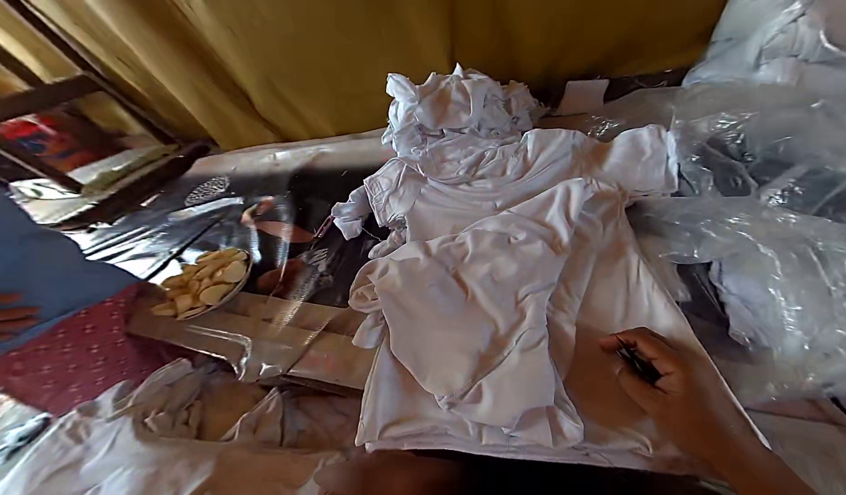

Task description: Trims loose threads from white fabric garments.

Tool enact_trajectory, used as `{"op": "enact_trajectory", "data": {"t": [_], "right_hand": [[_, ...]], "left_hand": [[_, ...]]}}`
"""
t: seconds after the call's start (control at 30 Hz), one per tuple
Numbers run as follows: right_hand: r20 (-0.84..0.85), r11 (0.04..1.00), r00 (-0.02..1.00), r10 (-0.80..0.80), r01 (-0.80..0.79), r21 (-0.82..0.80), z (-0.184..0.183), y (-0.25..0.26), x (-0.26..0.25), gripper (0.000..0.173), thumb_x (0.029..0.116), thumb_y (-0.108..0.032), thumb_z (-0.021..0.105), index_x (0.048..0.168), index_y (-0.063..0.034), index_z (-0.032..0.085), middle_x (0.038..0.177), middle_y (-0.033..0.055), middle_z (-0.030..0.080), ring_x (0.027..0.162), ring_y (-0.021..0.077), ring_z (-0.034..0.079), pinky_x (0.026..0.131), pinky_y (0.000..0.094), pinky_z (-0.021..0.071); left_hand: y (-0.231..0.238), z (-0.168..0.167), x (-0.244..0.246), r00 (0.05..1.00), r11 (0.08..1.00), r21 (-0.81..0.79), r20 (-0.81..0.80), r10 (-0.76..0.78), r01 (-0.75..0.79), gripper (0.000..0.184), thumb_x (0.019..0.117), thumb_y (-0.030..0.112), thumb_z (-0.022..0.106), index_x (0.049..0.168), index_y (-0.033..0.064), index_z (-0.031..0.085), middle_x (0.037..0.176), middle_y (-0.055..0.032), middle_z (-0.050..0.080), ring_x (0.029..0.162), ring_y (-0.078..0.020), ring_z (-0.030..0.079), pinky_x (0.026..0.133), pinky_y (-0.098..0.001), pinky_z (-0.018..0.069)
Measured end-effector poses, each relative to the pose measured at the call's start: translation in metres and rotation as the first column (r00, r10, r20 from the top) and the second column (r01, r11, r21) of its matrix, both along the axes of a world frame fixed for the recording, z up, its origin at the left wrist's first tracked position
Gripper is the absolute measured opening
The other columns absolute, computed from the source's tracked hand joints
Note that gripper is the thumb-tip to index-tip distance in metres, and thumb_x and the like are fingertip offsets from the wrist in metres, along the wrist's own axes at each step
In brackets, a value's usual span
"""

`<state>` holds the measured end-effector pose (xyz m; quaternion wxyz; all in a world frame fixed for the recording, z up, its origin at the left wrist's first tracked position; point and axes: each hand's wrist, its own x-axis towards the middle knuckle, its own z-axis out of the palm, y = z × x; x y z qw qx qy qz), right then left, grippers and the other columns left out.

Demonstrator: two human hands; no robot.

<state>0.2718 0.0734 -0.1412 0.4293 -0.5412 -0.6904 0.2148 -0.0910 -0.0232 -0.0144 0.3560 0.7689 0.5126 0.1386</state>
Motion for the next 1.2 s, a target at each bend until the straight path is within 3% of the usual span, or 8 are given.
{"op": "enact_trajectory", "data": {"t": [0.17, 0.27, 0.37, 0.47, 0.7, 0.87, 1.0, 1.2], "right_hand": [[0.072, 1.0, 0.997, -0.012, 0.013, -0.017, 0.004, -0.01, -0.002, 0.026, 0.0932, -0.027, 0.056, 0.105, -0.0121, 0.073, 0.09, -0.0047, 0.066, 0.068, -0.0033, 0.055, 0.059, 0.0144, 0.0472], [0.125, 1.0, 0.992, -0.017, 0.016, 0.005, 0.005, -0.008, -0.005, 0.028, 0.0978, -0.03, 0.054, 0.108, -0.0114, 0.072, 0.09, -0.0023, 0.067, 0.07, 0.0007, 0.058, 0.062, 0.0184, 0.0496], [0.104, 1.0, 0.995, 0.0, -0.004, 0.03, 0.004, -0.01, -0.007, 0.027, 0.0997, -0.024, 0.052, 0.109, -0.0064, 0.071, 0.09, 0.002, 0.067, 0.071, 0.0051, 0.06, 0.064, 0.0224, 0.0517], [0.02, 0.999, 1.0, 0.024, -0.023, -0.041, 0.015, -0.02, -0.007, 0.025, 0.1018, -0.019, 0.05, 0.112, -0.0089, 0.071, 0.089, -0.0021, 0.071, 0.07, 0.0007, 0.061, 0.065, 0.0178, 0.0508], [-0.692, 0.83, 0.713, 0.118, -0.454, -0.325, 0.056, -0.047, -0.055, 0.033, 0.0984, -0.026, 0.065, 0.129, -0.0134, 0.063, 0.11, -0.0097, 0.072, 0.062, -0.0051, 0.057, 0.049, 0.0134, 0.0455], [-0.804, 0.815, 0.564, 0.191, -0.548, -0.191, 0.055, -0.059, -0.096, 0.02, 0.0868, -0.018, 0.076, 0.096, -0.0209, 0.058, 0.082, -0.0163, 0.059, 0.072, -0.0061, 0.058, 0.066, 0.0148, 0.0512], [-0.828, 0.864, 0.553, 0.094, -0.459, -0.208, 0.062, -0.063, -0.102, 0.021, 0.0851, -0.003, 0.073, 0.099, -0.0131, 0.061, 0.084, -0.0092, 0.068, 0.076, -0.0005, 0.066, 0.071, 0.0193, 0.0568], [-0.774, 0.905, 0.629, 0.064, -0.364, -0.221, 0.072, -0.069, -0.099, 0.022, 0.0829, 0.001, 0.072, 0.09, -0.0153, 0.059, 0.077, -0.0118, 0.062, 0.067, -0.0053, 0.059, 0.063, 0.0128, 0.0518]], "left_hand": [[0.03, -0.038, 0.056, 0.982, 0.958, 0.27, 0.18, 0.053, -0.101, 0.028, 0.0971, 0.024, 0.068, 0.113, 0.0013, 0.074, 0.099, -0.013, 0.069, 0.074, -0.01, 0.06, 0.062, -0.0218, 0.0487], [0.064, -0.069, 0.097, 0.988, 0.842, 0.519, 0.11, 0.105, -0.147, 0.052, 0.092, 0.049, 0.068, 0.12, 0.0066, 0.072, 0.11, -0.0125, 0.07, 0.087, -0.0187, 0.068, 0.07, -0.0334, 0.0573], [0.094, -0.088, 0.116, 0.988, 0.879, 0.453, 0.021, 0.153, -0.146, 0.032, 0.0963, 0.025, 0.066, 0.113, -0.0005, 0.074, 0.109, -0.0204, 0.07, 0.099, -0.0381, 0.069, 0.085, -0.0548, 0.0564], [0.097, -0.082, 0.109, 0.962, 0.917, 0.359, 0.262, 0.079, -0.173, 0.025, 0.1001, 0.018, 0.053, 0.103, 0.0014, 0.071, 0.096, -0.0088, 0.068, 0.086, -0.0181, 0.065, 0.077, -0.0367, 0.0552], [0.048, -0.051, 0.079, 0.265, 0.965, -0.095, 0.964, 0.028, 0.245, 0.023, 0.1024, 0.03, 0.058, 0.119, 0.0239, 0.071, 0.108, 0.0108, 0.072, 0.096, 0.0015, 0.067, 0.085, -0.0202, 0.0561], [0.031, -0.066, 0.071, 0.37, 0.979, -0.112, 0.928, 0.042, 0.171, 0.035, 0.1044, 0.048, 0.05, 0.098, 0.0238, 0.074, 0.104, 0.0127, 0.065, 0.091, 0.0036, 0.062, 0.076, -0.0146, 0.0531], [0.025, -0.073, 0.077, 0.428, 0.989, -0.142, 0.891, 0.151, -0.053, 0.021, 0.0993, 0.015, 0.064, 0.119, 0.0114, 0.059, 0.109, 0.0049, 0.068, 0.084, -0.0028, 0.068, 0.068, -0.0208, 0.0594], [0.035, -0.085, 0.087, 0.641, 0.959, 0.236, 0.763, -0.083, -0.157, 0.03, 0.0876, 0.033, 0.08, 0.102, 0.0097, 0.067, 0.094, 0.0045, 0.064, 0.075, 0.0026, 0.061, 0.064, -0.0135, 0.0542]]}}
